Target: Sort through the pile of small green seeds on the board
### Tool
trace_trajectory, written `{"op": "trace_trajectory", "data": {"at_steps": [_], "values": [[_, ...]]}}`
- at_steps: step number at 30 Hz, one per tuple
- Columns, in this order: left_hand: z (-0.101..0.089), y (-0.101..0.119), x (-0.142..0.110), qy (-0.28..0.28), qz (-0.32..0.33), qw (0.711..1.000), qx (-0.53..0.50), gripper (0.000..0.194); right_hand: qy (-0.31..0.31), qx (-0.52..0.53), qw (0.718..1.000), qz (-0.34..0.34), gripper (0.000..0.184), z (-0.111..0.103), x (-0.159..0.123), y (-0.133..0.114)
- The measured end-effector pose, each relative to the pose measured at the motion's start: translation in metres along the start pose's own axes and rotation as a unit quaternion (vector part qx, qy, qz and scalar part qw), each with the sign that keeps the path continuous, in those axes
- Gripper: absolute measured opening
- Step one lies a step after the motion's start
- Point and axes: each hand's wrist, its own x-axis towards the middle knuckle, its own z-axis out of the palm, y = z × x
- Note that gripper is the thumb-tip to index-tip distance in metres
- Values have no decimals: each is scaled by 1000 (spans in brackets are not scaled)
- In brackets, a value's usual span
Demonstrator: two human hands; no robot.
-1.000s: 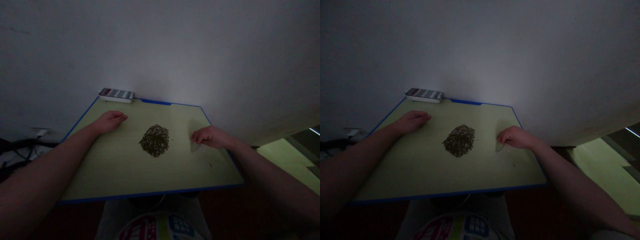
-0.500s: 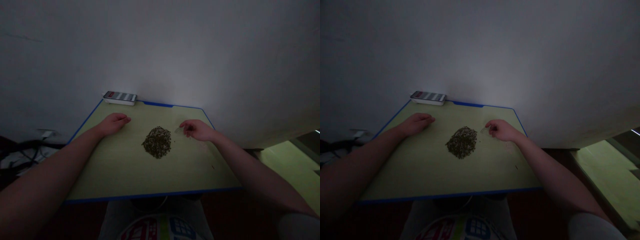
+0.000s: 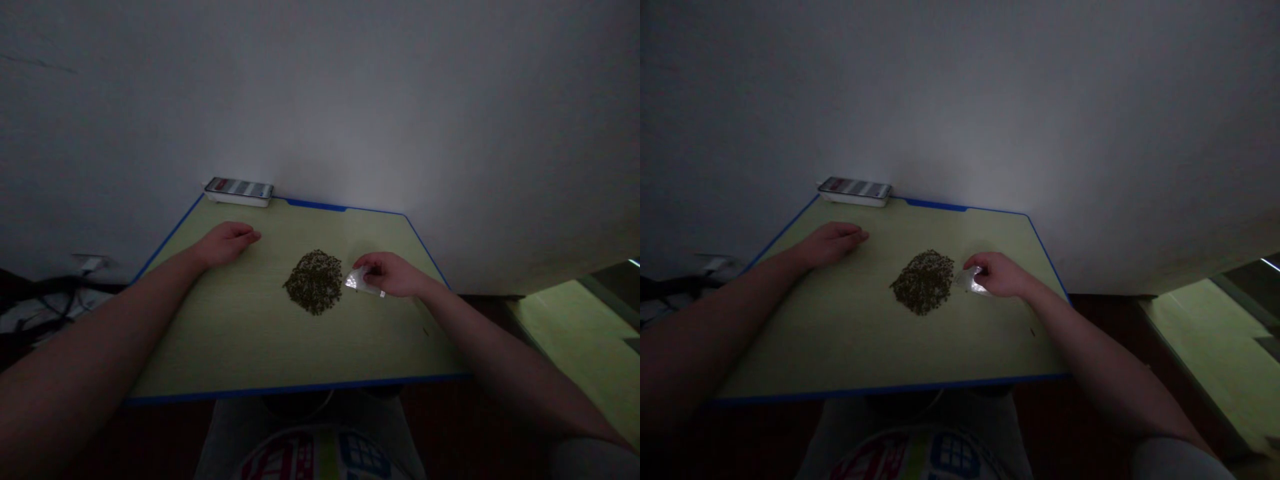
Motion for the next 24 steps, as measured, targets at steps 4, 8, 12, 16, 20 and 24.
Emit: {"op": "trace_trajectory", "data": {"at_steps": [4,8,12,16,20,24], "values": [[0,-3,1,-4,6,1000,-6,39,20,6,1000,22,30,3,0,4],[0,-7,3,-7,12,1000,-7,39,45,15,997,62,30,3,-2,11],[0,-7,3,-4,18,1000,6,39,41,90,992,78,28,-6,1,21],[1,-7,4,-3,21,1000,7,39,82,134,987,18,18,-28,14,28],[1,-7,3,-1,24,1000,2,40,90,10,992,-83,9,-44,31,26],[1,-5,2,-3,21,1000,1,39,52,-22,986,-159,10,-41,42,21]]}}
